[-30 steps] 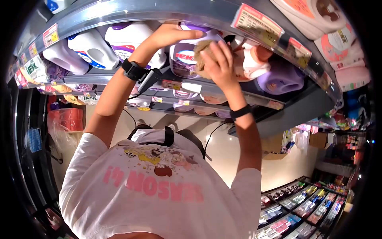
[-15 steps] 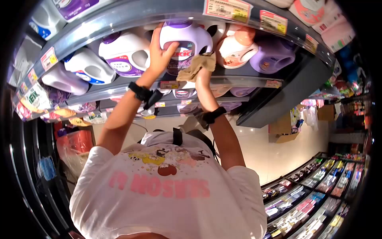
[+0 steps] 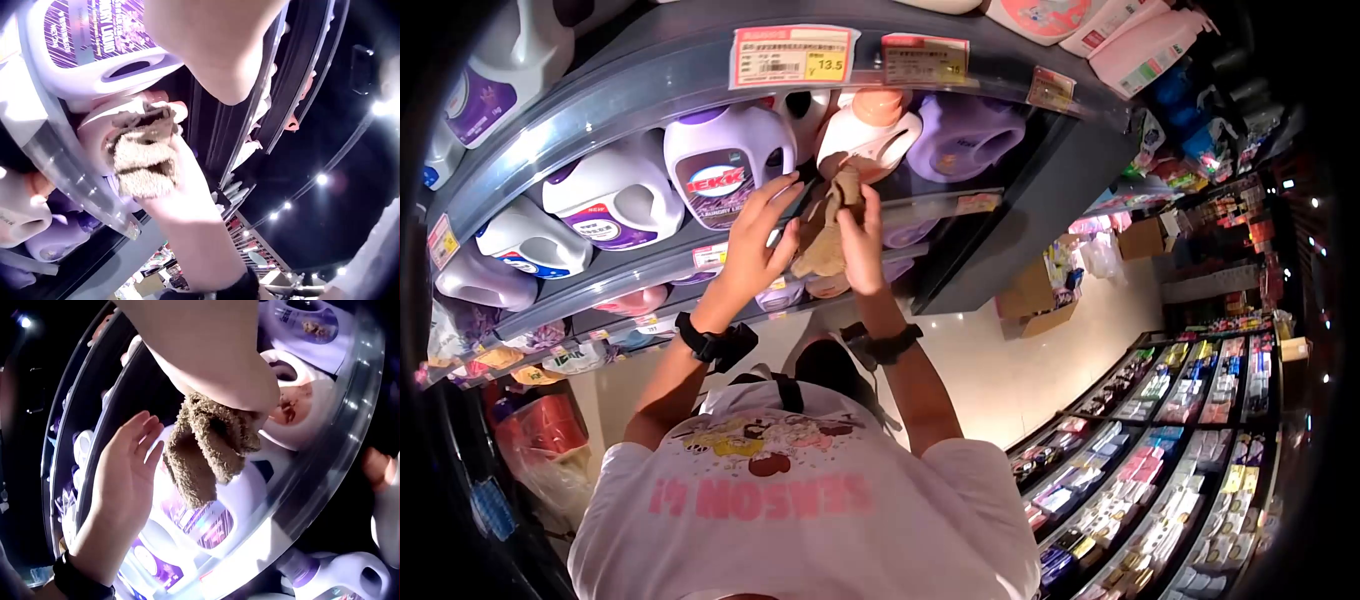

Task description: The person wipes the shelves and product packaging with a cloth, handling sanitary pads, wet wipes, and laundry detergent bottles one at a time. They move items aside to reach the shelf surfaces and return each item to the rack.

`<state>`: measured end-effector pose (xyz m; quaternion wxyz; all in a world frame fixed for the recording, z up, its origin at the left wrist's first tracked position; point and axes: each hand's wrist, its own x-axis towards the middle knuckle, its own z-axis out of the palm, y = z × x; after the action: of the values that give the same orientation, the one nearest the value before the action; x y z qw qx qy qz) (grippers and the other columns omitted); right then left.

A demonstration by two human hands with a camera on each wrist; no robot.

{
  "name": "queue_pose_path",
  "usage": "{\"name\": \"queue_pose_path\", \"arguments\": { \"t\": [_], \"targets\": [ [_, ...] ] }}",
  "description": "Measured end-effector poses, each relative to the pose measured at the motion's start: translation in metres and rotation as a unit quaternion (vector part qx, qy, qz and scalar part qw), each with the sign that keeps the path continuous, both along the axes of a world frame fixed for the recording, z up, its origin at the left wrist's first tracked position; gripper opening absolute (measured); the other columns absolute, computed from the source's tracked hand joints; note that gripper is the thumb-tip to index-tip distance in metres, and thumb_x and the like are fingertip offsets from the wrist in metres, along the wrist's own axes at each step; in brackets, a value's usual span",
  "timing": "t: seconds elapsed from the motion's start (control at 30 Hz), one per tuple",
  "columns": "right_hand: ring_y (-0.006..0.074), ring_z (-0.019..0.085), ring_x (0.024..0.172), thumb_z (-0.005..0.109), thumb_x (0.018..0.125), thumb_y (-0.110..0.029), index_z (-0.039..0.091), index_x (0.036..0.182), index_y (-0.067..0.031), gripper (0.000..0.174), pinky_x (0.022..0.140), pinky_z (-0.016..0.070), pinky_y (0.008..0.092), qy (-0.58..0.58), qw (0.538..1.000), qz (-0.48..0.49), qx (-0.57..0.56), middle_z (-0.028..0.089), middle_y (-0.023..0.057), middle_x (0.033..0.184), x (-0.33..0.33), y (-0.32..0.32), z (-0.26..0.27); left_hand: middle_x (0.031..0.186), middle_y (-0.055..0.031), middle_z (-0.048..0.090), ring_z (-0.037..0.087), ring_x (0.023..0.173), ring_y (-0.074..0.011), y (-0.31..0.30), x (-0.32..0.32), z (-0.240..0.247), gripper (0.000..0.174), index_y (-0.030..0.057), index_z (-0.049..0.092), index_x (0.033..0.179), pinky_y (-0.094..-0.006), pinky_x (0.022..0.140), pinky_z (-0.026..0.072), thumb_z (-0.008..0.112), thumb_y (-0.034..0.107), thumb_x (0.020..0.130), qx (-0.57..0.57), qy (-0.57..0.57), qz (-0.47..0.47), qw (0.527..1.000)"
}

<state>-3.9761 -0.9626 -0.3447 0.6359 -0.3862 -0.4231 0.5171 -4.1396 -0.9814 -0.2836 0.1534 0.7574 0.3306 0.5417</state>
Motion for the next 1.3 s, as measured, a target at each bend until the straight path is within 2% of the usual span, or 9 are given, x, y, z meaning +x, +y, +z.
{"name": "queue_pose_path", "arguments": {
  "t": [0.23, 0.37, 0.53, 0.6, 0.67, 0.73, 0.87, 1.2, 1.3],
  "targets": [
    [0.0154, 0.05, 0.104, 0.044, 0.087, -0.001, 0.038, 0.129, -0.0024, 0.043, 0.09, 0.0415, 0.0286, 0.022, 0.999, -0.035, 0.031, 0.049, 0.0066, 0.12, 0.09, 0.043, 0.032, 0.125, -0.0229, 0.041, 0.035, 0.119, -0.0399, 0.076, 0.082, 0.019, 0.072, -0.003, 0.033, 0.131, -0.0413, 0.1, 0.0315, 0.068, 0.013, 0.071, -0.014, 0.021, 0.097, 0.995],
    [0.0158, 0.05, 0.107, 0.046, 0.086, 0.0, 0.038, 0.128, -0.0001, 0.043, 0.091, 0.0405, 0.0278, -0.042, 0.995, 0.026, 0.082, 0.05, 0.0076, 0.119, 0.118, 0.06, 0.051, 0.089, -0.0155, 0.065, 0.063, 0.081, -0.0286, 0.141, 0.108, -0.004, 0.047, 0.0009, 0.06, 0.102, -0.0354, 0.075, 0.0485, 0.076, 0.025, 0.065, -0.089, -0.121, 0.05, 0.987],
    [0.0249, 0.062, 0.095, 0.064, 0.077, -0.004, 0.051, 0.114, 0.0036, 0.04, 0.083, 0.0467, 0.033, -0.295, 0.902, -0.057, 0.309, 0.062, 0.018, 0.103, 0.103, 0.09, 0.093, 0.092, -0.0124, 0.066, 0.064, 0.085, -0.0284, 0.123, 0.115, 0.008, 0.04, 0.0066, 0.065, 0.096, -0.0355, 0.075, 0.0483, 0.076, 0.026, 0.063, -0.167, -0.096, 0.182, 0.964],
    [0.0327, 0.062, 0.091, 0.066, 0.077, -0.01, 0.054, 0.113, 0.0005, 0.039, 0.079, 0.048, 0.0367, -0.34, 0.872, 0.044, 0.348, 0.062, 0.0192, 0.1, 0.083, 0.098, 0.109, 0.09, -0.0138, 0.066, 0.063, 0.086, -0.0296, 0.122, 0.111, -0.004, 0.04, 0.0046, 0.064, 0.096, -0.0347, 0.076, 0.0479, 0.076, 0.025, 0.064, -0.041, -0.016, 0.217, 0.975],
    [0.0367, 0.06, 0.081, 0.066, 0.077, -0.019, 0.059, 0.104, -0.0024, 0.033, 0.073, 0.0486, 0.0388, -0.465, 0.797, 0.059, 0.382, 0.062, 0.02, 0.092, 0.063, 0.107, 0.111, 0.113, -0.0129, 0.058, 0.058, 0.099, -0.0293, 0.113, 0.112, -0.03, 0.049, 0.0032, 0.053, 0.115, -0.0362, 0.086, 0.0442, 0.069, 0.022, 0.073, -0.041, -0.21, 0.088, 0.973],
    [0.0296, 0.062, 0.081, 0.065, 0.078, -0.014, 0.06, 0.1, 0.0001, 0.026, 0.074, 0.0484, 0.0352, -0.386, 0.832, 0.104, 0.384, 0.063, 0.0174, 0.091, 0.051, 0.108, 0.122, 0.122, -0.0109, 0.052, 0.055, 0.105, -0.0263, 0.115, 0.095, -0.032, 0.055, 0.0047, 0.047, 0.123, -0.0348, 0.091, 0.0421, 0.068, 0.021, 0.075, -0.074, 0.022, 0.211, 0.974],
    [0.0128, 0.06, 0.083, 0.061, 0.081, -0.004, 0.059, 0.098, 0.0021, 0.017, 0.073, 0.0462, 0.0277, -0.155, 0.934, 0.184, 0.264, 0.064, 0.0079, 0.091, 0.043, 0.118, 0.105, 0.115, -0.0122, 0.058, 0.056, 0.106, -0.025, 0.095, 0.092, -0.005, 0.05, 0.0038, 0.052, 0.118, -0.033, 0.09, 0.0429, 0.069, 0.019, 0.074, -0.104, -0.13, 0.146, 0.975],
    [0.0132, 0.054, 0.093, 0.048, 0.088, -0.008, 0.057, 0.109, 0.0023, 0.025, 0.084, 0.041, 0.0273, -0.035, 0.983, 0.173, 0.056, 0.062, 0.0068, 0.103, 0.07, 0.134, 0.048, 0.091, -0.0149, 0.059, 0.059, 0.086, -0.0314, 0.088, 0.087, 0.0, 0.059, 0.0038, 0.052, 0.099, -0.038, 0.076, 0.047, 0.08, 0.026, 0.051, -0.105, -0.101, 0.216, 0.965],
    [0.0145, 0.056, 0.092, 0.049, 0.089, -0.012, 0.057, 0.111, 0.0018, 0.027, 0.082, 0.0436, 0.0273, -0.094, 0.978, 0.182, 0.044, 0.062, 0.0065, 0.104, 0.08, 0.128, 0.057, 0.097, -0.0131, 0.06, 0.06, 0.089, -0.0227, 0.081, 0.089, 0.002, 0.061, 0.0026, 0.051, 0.104, -0.0327, 0.08, 0.0468, 0.08, 0.022, 0.054, -0.103, -0.053, 0.201, 0.973]
  ]
}}
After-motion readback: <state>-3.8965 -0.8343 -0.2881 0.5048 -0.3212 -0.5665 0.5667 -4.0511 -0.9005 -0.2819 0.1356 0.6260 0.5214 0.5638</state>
